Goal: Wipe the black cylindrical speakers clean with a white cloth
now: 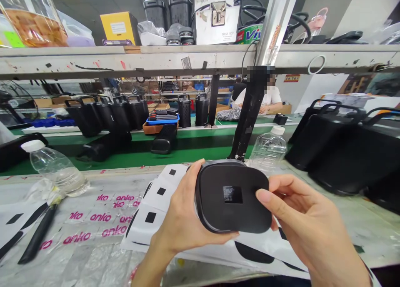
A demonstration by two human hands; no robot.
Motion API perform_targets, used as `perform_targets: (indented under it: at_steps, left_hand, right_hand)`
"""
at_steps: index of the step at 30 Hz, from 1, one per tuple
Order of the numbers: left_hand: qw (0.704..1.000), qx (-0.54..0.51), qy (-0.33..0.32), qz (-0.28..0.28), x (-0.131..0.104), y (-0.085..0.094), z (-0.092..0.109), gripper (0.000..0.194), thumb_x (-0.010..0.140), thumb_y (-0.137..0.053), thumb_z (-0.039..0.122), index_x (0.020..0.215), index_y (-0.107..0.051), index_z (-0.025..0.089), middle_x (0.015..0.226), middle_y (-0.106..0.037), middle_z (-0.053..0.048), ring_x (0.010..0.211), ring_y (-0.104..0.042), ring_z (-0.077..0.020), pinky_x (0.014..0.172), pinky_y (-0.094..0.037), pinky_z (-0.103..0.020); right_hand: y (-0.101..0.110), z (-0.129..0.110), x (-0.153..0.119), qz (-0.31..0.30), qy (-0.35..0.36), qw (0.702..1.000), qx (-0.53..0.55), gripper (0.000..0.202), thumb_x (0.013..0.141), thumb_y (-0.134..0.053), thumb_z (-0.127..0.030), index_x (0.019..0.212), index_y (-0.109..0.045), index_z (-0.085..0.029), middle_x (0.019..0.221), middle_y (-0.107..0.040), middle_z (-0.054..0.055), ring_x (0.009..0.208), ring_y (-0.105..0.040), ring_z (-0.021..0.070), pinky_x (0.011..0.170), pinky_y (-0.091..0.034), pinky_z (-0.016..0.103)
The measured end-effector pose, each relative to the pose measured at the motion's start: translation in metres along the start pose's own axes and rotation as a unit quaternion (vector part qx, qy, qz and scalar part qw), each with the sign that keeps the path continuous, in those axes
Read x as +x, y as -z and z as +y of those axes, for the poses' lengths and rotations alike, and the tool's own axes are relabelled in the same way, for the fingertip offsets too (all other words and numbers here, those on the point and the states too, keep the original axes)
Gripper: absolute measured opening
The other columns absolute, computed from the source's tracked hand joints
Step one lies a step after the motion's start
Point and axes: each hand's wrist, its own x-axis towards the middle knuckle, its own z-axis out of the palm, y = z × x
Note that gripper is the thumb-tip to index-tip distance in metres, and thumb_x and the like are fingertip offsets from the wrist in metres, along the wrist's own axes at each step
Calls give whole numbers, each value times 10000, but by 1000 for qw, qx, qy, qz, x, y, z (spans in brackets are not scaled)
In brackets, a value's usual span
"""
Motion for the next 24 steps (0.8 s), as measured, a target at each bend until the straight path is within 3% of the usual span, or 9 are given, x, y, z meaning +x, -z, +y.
perform_targets:
  at_steps: [24]
  left_hand:
    - [999, 15, -27, 16, 0, -3, 1, 1273, 547, -891, 509, 1530, -168, 147, 1417, -529, -229, 1268, -586, -331, 1049, -529, -460]
  right_hand:
    - [-1, 0, 0, -2, -10, 1000, -3, 363, 628, -906, -395, 707, -611, -199, 589, -539, -63, 437, -460, 31, 374, -378, 105]
